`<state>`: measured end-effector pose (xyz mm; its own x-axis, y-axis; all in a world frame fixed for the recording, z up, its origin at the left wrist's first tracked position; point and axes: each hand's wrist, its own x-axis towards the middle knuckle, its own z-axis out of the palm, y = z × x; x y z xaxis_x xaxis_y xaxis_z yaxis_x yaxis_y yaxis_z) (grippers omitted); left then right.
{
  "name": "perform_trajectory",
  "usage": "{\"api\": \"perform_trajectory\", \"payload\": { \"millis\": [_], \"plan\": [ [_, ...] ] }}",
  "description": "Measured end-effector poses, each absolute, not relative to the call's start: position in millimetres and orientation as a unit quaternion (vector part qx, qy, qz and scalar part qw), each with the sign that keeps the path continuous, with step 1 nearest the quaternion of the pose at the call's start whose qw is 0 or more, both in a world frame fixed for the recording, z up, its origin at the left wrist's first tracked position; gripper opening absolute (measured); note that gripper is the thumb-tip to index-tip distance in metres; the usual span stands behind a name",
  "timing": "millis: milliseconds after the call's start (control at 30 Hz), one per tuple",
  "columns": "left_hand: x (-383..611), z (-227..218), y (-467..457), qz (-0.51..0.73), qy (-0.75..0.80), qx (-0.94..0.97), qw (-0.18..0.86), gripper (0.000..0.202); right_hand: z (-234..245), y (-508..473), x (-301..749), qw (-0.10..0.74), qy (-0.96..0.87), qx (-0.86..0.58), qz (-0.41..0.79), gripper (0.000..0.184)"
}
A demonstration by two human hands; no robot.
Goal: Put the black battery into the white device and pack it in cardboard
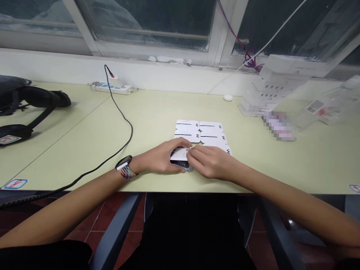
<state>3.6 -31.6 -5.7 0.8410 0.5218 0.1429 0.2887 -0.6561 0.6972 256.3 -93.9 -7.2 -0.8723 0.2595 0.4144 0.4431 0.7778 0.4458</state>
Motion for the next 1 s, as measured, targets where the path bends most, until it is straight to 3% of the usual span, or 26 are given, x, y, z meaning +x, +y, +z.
{"api": "perform_trajectory", "payload": {
  "millis": [200,333,400,500,567,700,900,1000],
  "plan": [
    [4,-6,-35,0.18,0.243,0.881,0.364,0.086,14,-90,265,0.261,-0.905,-0.267,-0.205,0.027],
    [6,-10,-36,0.185,0.278,0.866,0.373,0.093,22,-76,286,0.426,-0.827,-0.365,-0.032,0.015],
    [7,-13,-36,0.197,0.288,0.869,0.351,0.088,22,-62,304,0.464,-0.754,-0.459,0.07,0.011],
    [8,-16,-35,0.209,0.298,0.876,0.316,0.083,14,-38,334,0.434,-0.672,-0.559,0.217,0.01],
    [7,-16,-34,0.202,0.303,0.881,0.3,0.085,6,-29,350,0.406,-0.655,-0.585,0.255,0.013],
    [-3,-11,-31,0.178,0.29,0.9,0.271,0.092,-2,-27,362,0.361,-0.658,-0.617,0.236,0.022],
    [-29,-2,-21,0.125,0.302,0.907,0.266,0.082,-1,-32,359,0.31,-0.684,-0.613,0.246,0.026],
    [-36,-2,-19,0.124,0.305,0.905,0.269,0.08,-4,-34,356,0.313,-0.701,-0.611,0.194,0.024]
  ]
}}
